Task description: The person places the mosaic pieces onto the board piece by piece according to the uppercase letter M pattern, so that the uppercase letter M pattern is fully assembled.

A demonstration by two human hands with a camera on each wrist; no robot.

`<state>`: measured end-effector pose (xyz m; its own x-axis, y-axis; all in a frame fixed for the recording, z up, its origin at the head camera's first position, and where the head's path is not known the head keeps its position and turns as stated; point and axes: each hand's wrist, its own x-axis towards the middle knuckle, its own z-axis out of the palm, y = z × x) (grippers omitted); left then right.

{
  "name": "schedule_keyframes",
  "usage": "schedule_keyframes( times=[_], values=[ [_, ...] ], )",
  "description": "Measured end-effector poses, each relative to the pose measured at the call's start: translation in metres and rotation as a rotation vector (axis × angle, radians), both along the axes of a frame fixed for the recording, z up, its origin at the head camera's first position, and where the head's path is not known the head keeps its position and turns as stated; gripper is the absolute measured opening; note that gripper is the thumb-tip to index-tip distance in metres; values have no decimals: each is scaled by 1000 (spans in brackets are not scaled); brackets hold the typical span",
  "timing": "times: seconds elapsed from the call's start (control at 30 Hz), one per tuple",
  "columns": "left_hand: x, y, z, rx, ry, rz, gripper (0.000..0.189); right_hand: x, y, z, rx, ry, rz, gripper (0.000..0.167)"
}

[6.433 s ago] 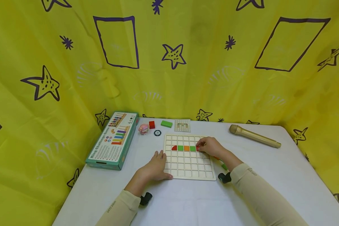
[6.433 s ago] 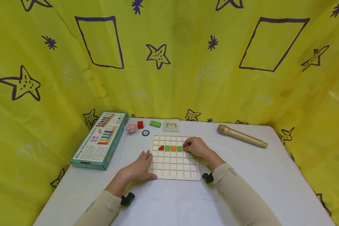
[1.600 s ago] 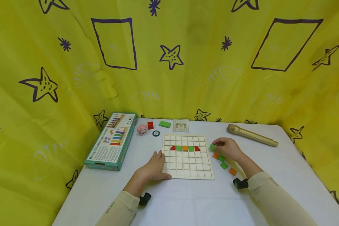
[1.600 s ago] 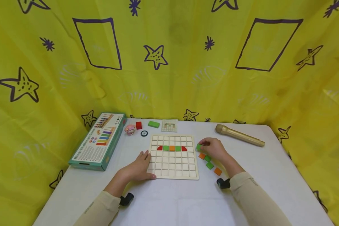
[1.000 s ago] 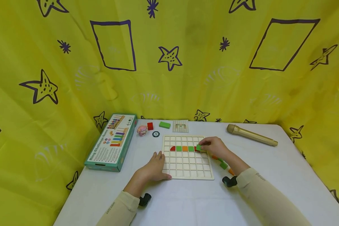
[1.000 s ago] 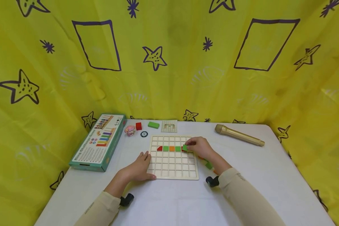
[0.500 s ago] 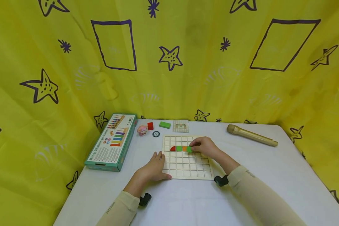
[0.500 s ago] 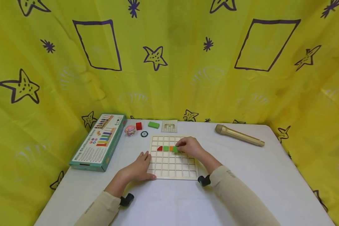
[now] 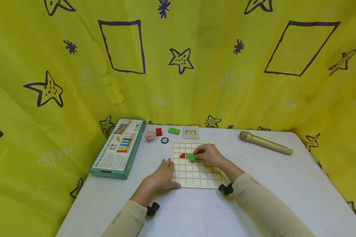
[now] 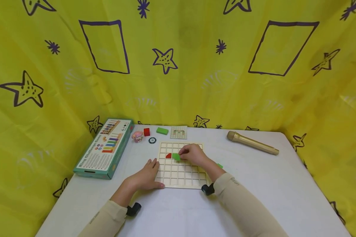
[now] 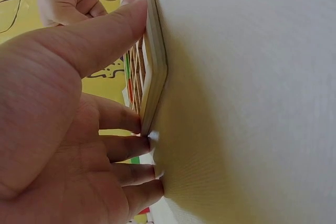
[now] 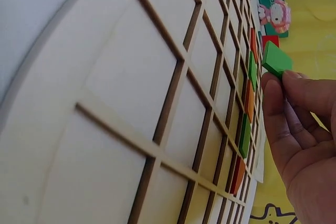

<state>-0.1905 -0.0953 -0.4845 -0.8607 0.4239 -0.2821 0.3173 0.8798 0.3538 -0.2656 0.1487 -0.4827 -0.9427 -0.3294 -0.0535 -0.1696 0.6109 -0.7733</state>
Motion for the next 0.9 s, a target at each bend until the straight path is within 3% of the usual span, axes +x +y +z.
schedule_keyframes(
  times=[0.9],
  values=[
    [-1, 0, 0, -9, 3, -11, 104, 2, -36, -4, 13, 7, 58, 7]
  ],
)
